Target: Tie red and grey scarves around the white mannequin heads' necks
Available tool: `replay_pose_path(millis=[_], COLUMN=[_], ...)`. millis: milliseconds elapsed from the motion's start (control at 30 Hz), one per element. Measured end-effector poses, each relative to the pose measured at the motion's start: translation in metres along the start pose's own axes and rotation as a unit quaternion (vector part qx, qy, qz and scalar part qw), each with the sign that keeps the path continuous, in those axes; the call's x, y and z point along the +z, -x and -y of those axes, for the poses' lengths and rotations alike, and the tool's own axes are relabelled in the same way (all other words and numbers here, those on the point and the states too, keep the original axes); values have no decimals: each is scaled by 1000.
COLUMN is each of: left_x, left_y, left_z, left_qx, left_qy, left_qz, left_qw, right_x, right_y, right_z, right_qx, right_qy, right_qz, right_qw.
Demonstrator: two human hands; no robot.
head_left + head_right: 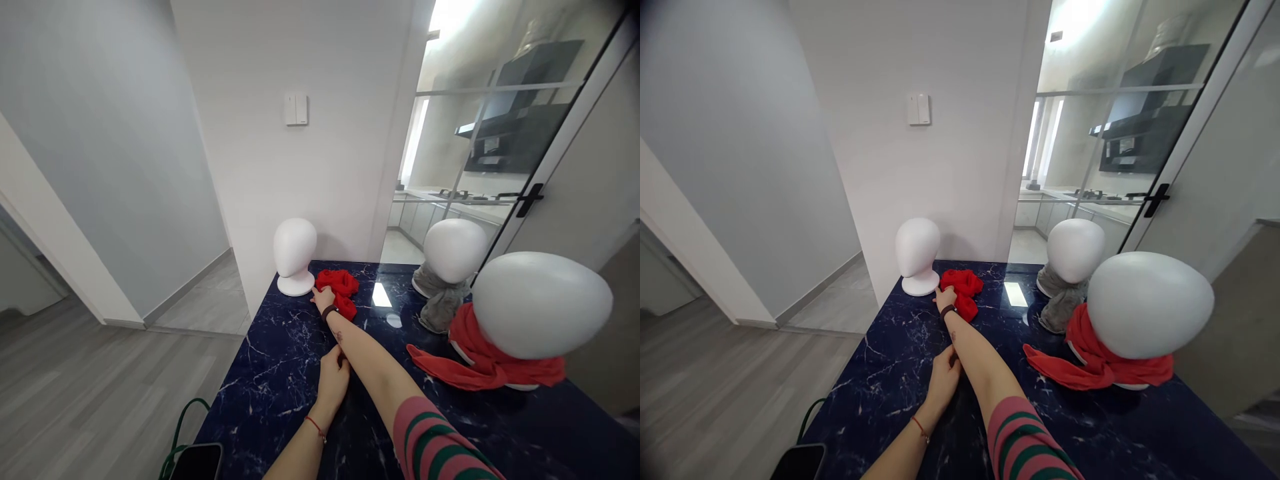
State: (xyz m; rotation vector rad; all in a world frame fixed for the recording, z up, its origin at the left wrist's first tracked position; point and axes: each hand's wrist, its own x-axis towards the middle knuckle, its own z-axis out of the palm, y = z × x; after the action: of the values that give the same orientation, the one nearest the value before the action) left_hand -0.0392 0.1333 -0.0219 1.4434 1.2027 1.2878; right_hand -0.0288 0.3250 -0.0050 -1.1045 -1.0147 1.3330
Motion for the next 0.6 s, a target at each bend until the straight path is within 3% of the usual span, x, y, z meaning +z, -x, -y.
replay_pose_path(millis=[100, 200, 300, 367, 433, 500, 600], left_x=[1, 1, 1, 0, -1, -1, -3], left_y=[-1, -4, -6, -7, -7, -7, -6], left_z=[7, 12, 15, 16, 15, 14, 11], left_qx=[-5, -5, 5, 4, 1, 2, 2], left_qy=[-6, 1, 3, 9, 15, 18, 22], left_qz=[-2, -4, 0, 5, 9, 5, 1], left_qw=[1000, 1000, 1000, 1000, 1000, 1000, 1000], right_x=[-9, -31, -74, -113, -158, -204, -264], right_y=[19, 55, 101, 134, 166, 195, 223], right_z=[-3, -2, 6, 13, 20, 24, 29], right_qx=[10, 24, 18, -38, -119, -191, -256], right_qy=[0, 2, 15, 51, 103, 159, 245], right_qz=[-6, 45, 92, 89, 46, -44, -221], right_qw=[1000, 999, 995, 994, 986, 968, 908])
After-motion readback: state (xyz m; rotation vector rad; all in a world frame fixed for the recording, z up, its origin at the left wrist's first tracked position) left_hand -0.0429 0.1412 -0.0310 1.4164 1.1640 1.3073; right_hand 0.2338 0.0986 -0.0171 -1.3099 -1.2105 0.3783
